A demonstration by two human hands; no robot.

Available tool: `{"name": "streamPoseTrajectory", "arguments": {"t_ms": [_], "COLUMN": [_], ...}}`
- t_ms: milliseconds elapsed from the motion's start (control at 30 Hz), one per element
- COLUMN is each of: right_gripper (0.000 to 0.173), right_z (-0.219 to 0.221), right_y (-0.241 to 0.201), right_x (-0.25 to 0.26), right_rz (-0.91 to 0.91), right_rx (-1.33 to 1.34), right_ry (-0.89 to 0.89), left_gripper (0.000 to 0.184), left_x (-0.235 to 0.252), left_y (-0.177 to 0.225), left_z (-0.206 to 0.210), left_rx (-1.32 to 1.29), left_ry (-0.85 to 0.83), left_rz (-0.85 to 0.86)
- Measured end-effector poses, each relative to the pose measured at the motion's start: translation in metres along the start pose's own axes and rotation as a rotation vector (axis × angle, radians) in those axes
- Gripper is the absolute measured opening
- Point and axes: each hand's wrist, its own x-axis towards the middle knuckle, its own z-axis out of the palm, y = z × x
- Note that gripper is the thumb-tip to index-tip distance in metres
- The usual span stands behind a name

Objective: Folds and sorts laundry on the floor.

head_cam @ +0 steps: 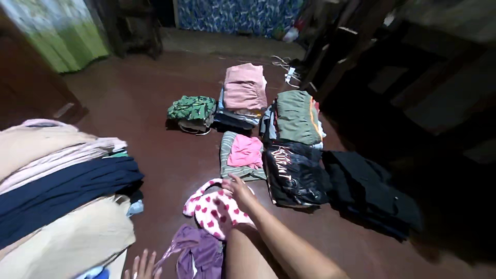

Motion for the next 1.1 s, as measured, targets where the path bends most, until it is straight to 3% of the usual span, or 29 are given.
{"name": "streamPoseTrajectory", "arguments": {"t_ms": [100,167,233,300,367,433,500,667,733,833,900,933,1033,1100], "right_gripper": [0.055,0.046,0.032,0.031,0.029,0.026,0.024,0.024,0.025,0.025,0.025,0.025,0.026,0.027], "right_z": [-0.020,-0.031,-0.034,-0.028,-0.018,-0.010,-0.010,-0.012,-0.011,-0.009,-0.006,-0.005,-0.003,-0.003], "right_y": [0.037,0.062,0.072,0.073,0.067,0.061,0.061,0.062,0.063,0.060,0.055,0.054,0.055,0.055], "right_x": [-0.110,-0.158,-0.175,-0.169,-0.162,-0.158,-0.156,-0.158,-0.157,-0.161,-0.162,-0.161,-0.154,-0.154], "right_rz": [-0.192,-0.351,-0.488,-0.472,-0.453,-0.463,-0.462,-0.472,-0.453,-0.426,-0.405,-0.402,-0.392,-0.361], "right_rx": [-0.631,-0.930,-0.942,-0.892,-0.966,-1.094,-1.159,-1.142,-1.146,-1.126,-1.086,-1.068,-1.048,-1.061], "right_ry": [-0.194,-0.250,-0.236,-0.242,-0.292,-0.333,-0.342,-0.314,-0.308,-0.312,-0.331,-0.346,-0.370,-0.365], "left_gripper": [0.041,0.040,0.039,0.038,0.034,0.035,0.041,0.047,0.059,0.097,0.102,0.094,0.039,0.035], "left_x": [0.000,0.003,0.007,0.001,-0.007,-0.012,-0.019,-0.001,0.009,0.021,0.028,0.030,0.037,0.035], "left_y": [0.018,0.033,0.040,0.048,0.051,0.046,0.032,-0.021,-0.035,-0.052,-0.064,-0.066,-0.056,-0.038], "left_z": [-0.013,-0.040,-0.056,-0.074,-0.091,-0.112,-0.140,-0.202,-0.231,-0.246,-0.235,-0.231,-0.230,-0.231], "left_rx": [-0.016,0.010,-0.043,-0.119,-0.104,-0.086,-0.179,-0.265,-0.265,-0.200,-0.212,-0.238,-0.320,-0.404], "left_ry": [0.060,-0.156,-0.323,-0.449,-0.606,-0.646,-0.471,0.294,0.460,0.441,0.372,0.335,0.339,0.276], "left_rz": [-0.028,-0.211,-0.384,-0.484,-0.454,-0.398,-0.449,-0.612,-0.676,-0.723,-0.728,-0.739,-0.763,-0.768]}}
